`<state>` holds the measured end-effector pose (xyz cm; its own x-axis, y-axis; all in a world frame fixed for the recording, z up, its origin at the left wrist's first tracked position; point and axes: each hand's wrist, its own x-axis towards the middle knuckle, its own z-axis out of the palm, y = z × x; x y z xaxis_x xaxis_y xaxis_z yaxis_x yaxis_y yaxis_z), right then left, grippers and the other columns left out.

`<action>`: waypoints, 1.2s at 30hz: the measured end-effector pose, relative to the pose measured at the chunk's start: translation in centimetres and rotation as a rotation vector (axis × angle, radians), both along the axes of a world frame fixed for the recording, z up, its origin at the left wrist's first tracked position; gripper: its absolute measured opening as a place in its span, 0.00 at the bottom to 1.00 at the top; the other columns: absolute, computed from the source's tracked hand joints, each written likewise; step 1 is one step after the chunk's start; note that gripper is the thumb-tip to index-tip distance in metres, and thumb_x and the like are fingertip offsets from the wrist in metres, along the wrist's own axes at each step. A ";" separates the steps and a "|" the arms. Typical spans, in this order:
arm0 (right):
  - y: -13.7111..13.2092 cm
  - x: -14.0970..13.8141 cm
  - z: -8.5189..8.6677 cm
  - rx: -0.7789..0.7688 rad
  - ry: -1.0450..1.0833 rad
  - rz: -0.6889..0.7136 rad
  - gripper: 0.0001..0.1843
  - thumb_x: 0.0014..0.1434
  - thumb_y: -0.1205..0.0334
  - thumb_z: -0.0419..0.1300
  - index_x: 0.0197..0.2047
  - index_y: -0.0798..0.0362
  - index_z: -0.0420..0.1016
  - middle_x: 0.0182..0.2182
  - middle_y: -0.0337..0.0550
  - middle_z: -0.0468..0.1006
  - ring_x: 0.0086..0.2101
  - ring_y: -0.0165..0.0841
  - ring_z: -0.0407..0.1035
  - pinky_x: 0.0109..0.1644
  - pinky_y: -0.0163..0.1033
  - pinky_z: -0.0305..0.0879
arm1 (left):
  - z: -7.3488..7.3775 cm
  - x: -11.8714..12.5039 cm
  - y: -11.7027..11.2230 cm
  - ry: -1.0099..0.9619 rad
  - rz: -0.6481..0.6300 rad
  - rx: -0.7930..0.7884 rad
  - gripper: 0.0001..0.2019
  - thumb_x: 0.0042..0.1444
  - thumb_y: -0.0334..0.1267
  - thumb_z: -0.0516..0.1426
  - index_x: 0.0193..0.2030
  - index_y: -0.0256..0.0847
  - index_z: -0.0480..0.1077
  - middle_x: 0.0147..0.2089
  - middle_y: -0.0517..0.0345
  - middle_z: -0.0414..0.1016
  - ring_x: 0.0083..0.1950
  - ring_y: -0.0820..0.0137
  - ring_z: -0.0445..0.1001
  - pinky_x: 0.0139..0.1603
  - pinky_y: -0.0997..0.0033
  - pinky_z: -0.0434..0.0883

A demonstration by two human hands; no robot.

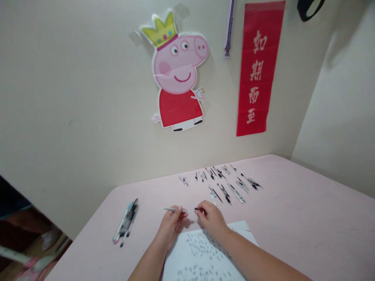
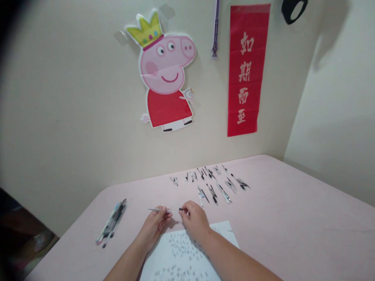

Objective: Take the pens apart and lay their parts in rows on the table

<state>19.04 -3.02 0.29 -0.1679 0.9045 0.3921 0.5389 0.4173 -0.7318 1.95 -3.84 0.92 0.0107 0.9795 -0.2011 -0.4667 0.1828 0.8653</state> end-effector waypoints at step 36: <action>-0.2 0.2 0.4 0.075 -0.161 0.120 0.17 0.54 0.74 0.54 0.46 0.53 0.75 0.37 0.45 0.76 0.39 0.34 0.69 0.46 0.37 0.62 | 0.5 -0.1 -0.1 0.011 -0.025 -0.003 0.12 0.46 0.38 0.66 0.29 0.35 0.69 0.26 0.58 0.74 0.26 0.78 0.72 0.29 0.81 0.70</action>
